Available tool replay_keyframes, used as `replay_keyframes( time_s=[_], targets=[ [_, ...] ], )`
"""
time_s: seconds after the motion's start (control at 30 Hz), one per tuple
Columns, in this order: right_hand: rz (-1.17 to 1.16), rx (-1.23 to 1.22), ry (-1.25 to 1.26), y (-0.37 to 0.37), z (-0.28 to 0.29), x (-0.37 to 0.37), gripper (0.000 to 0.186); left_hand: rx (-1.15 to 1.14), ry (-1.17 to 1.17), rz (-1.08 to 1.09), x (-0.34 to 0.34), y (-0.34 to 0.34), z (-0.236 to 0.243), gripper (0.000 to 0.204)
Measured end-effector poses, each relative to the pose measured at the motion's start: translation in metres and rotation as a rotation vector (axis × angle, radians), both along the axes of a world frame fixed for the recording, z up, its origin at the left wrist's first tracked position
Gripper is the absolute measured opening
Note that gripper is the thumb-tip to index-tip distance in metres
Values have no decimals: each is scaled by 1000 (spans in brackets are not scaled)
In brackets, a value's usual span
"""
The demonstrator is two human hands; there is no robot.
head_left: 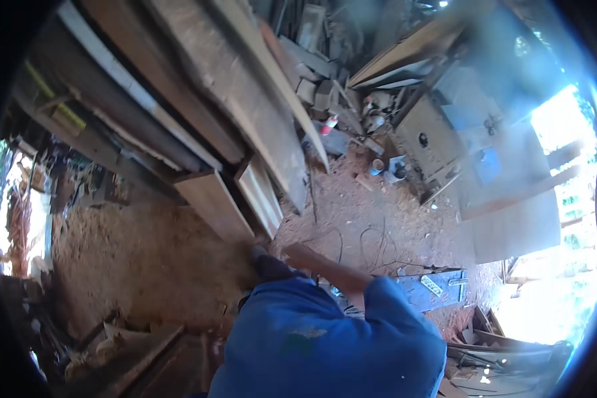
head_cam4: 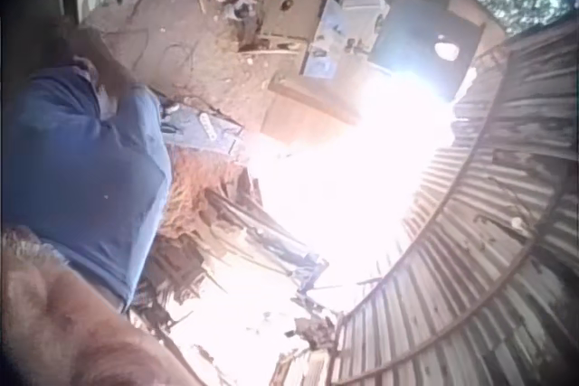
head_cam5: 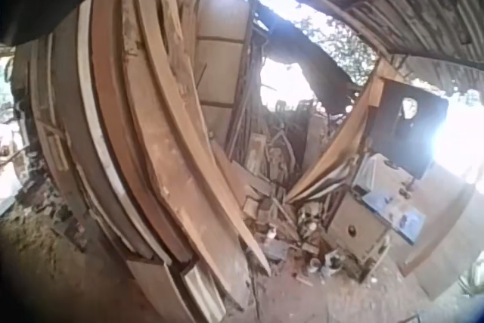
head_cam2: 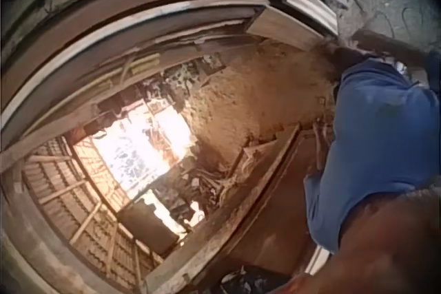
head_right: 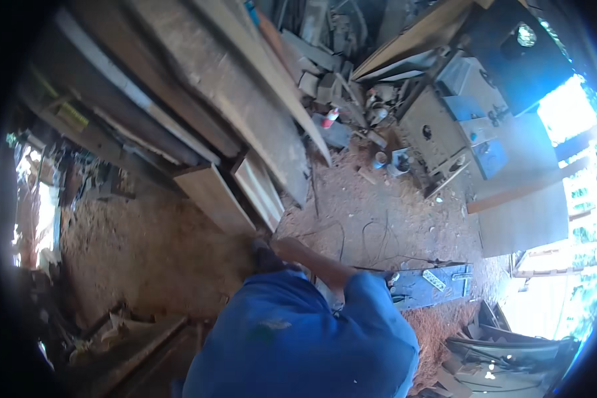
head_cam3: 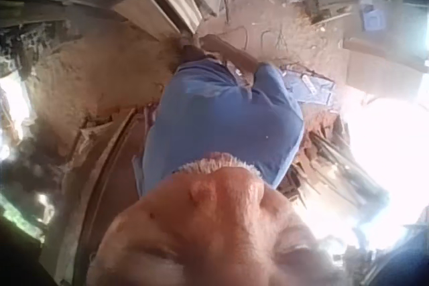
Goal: The person works on a wooden piano component by hand, using a screwdriver to secure hardware and checking the movement of the parts.
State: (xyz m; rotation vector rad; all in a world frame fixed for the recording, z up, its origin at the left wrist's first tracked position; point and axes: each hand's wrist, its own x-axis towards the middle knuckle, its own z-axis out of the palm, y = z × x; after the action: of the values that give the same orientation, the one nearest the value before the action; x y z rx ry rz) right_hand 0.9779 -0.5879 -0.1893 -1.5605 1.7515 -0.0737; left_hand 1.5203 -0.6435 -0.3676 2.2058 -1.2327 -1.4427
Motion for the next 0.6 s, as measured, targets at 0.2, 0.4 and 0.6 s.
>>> replay_keyframes(
  time_s=[0.2, 0.4, 0.6],
  targets=[
    [-223, 314, 63, 123, -59, -29, 32, -741, -907, -1265, -58, -148, 35, 26],
    [307, 327, -82, 25, -88, -14, 28, -230, -95, -340, -73, -57, 16, 26],
    [748, 135, -58, -204, -43, 58, 28, -393, -98, -122, -104, 22, 71, 27]
  ],
)
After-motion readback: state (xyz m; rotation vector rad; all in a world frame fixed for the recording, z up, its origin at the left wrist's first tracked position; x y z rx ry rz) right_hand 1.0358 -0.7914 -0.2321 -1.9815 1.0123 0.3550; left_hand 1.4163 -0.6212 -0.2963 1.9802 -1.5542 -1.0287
